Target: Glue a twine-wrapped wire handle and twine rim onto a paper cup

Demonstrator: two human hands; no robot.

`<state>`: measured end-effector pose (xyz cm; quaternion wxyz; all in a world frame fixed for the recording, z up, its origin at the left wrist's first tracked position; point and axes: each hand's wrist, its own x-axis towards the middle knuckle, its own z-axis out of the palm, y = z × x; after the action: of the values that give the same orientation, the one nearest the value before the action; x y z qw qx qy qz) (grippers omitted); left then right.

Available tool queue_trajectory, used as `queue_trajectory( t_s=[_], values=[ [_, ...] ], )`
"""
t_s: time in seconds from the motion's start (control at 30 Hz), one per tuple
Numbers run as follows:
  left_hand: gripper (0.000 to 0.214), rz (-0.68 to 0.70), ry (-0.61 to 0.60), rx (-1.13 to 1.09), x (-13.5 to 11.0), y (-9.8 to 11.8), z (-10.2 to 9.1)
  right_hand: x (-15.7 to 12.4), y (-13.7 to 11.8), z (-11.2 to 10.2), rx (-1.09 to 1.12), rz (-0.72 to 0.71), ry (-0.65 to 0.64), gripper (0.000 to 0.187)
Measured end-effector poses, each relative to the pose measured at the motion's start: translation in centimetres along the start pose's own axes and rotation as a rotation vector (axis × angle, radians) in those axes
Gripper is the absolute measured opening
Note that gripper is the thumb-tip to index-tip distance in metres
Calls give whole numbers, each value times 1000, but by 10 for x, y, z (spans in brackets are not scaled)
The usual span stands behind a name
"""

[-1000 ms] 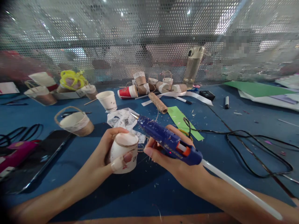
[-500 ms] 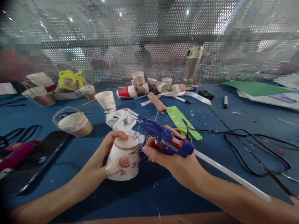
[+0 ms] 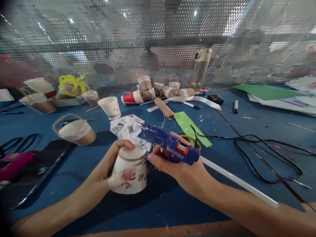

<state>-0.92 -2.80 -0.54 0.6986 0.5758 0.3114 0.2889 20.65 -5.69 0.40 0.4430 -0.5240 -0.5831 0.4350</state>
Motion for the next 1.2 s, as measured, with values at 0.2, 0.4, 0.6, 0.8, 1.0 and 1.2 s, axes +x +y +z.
queue_trajectory(
  t_s=[0.2, 0.4, 0.6, 0.8, 1.0, 1.2],
  values=[
    [40, -5, 10, 9, 0, 0, 1, -1, -2, 1, 51, 19, -13, 17],
    [40, 4, -5, 29, -2, -1, 0, -1, -3, 1, 106, 32, -28, 17],
    [41, -3, -10, 28, -1, -1, 1, 0, -4, 1, 162, 60, -39, 18],
    [41, -5, -38, 38, -1, 0, 0, 1, -6, 3, 192, 68, -50, 19],
    [42, -37, -79, 30, 0, 0, -2, 0, -6, 4, 245, 86, -32, 24],
    [44, -29, -73, 16, 1, -1, -4, 0, -6, 4, 266, 78, -18, 24]
  ],
)
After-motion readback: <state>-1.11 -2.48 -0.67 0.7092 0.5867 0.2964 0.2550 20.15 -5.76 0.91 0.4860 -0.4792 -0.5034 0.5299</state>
